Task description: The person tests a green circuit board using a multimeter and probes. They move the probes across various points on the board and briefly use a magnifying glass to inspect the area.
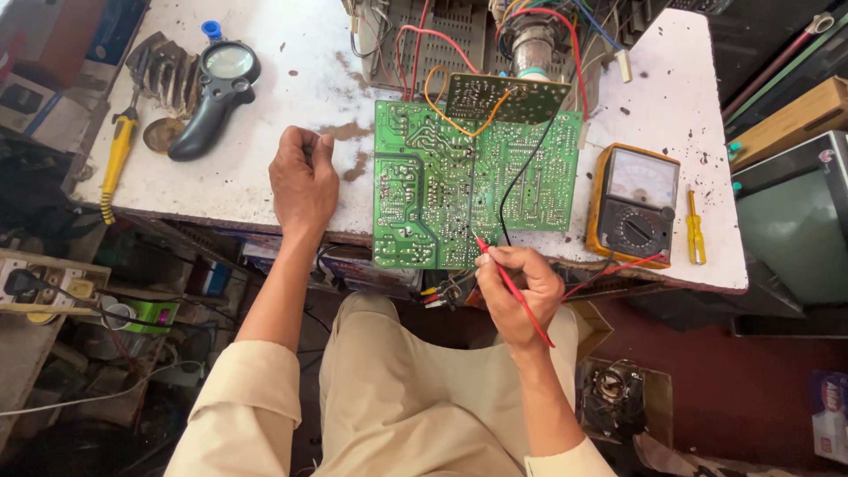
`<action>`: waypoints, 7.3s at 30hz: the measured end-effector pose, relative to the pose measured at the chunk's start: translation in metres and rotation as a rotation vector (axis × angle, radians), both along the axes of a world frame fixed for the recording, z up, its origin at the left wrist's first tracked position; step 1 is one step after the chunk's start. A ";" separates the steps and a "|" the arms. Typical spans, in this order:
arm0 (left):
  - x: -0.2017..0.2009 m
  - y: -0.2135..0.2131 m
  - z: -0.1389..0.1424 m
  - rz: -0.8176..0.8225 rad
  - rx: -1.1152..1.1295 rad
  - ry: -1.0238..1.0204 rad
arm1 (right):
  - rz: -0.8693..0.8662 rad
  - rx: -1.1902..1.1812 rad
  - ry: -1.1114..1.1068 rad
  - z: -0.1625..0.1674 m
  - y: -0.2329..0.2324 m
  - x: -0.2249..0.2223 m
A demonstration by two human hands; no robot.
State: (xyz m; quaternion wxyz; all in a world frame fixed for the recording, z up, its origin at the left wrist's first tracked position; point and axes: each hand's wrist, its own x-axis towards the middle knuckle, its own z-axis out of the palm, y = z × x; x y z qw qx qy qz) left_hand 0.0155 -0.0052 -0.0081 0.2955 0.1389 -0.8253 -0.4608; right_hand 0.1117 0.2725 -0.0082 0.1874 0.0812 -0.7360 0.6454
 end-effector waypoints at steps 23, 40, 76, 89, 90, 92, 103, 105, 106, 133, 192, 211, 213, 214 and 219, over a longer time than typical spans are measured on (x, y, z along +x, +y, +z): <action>-0.004 -0.005 -0.013 -0.029 -0.033 0.065 | 0.005 0.035 0.081 -0.003 -0.004 -0.013; 0.001 -0.003 -0.016 -0.008 -0.067 0.010 | 0.000 0.048 0.103 0.006 -0.006 -0.013; 0.003 -0.002 -0.010 -0.014 -0.045 -0.012 | 0.006 0.039 0.089 0.007 -0.008 -0.012; 0.001 -0.003 -0.013 -0.014 -0.059 0.024 | -0.014 0.066 0.090 0.005 -0.008 -0.011; 0.000 -0.003 -0.014 -0.015 -0.076 0.044 | -0.018 0.073 0.097 0.004 -0.007 -0.011; -0.002 -0.004 -0.016 -0.018 -0.093 0.066 | -0.020 0.069 0.101 0.001 -0.006 -0.012; -0.001 0.001 -0.003 0.004 0.014 0.026 | -0.067 0.086 0.049 -0.007 -0.008 -0.011; 0.000 0.002 0.002 0.007 0.010 0.019 | -0.064 0.089 0.064 -0.007 -0.008 -0.012; 0.000 0.002 0.003 0.008 0.006 0.017 | -0.065 0.090 0.072 -0.007 -0.008 -0.012; -0.004 -0.004 -0.012 -0.016 -0.039 0.071 | 0.029 -0.068 0.059 -0.013 -0.005 -0.020; -0.002 -0.003 -0.014 -0.010 -0.072 0.019 | -0.011 0.011 0.055 -0.001 -0.006 -0.018; 0.000 0.001 -0.001 0.009 0.023 0.033 | 0.043 -0.099 -0.090 -0.018 0.004 -0.004; -0.001 0.002 -0.002 0.016 0.026 0.007 | 0.011 -0.079 -0.064 -0.018 0.000 -0.003; -0.001 0.001 -0.002 0.020 0.027 -0.005 | -0.004 -0.069 -0.049 -0.018 -0.002 -0.003; -0.002 0.000 -0.002 0.016 0.026 0.003 | -0.022 -0.029 0.036 -0.018 -0.004 -0.006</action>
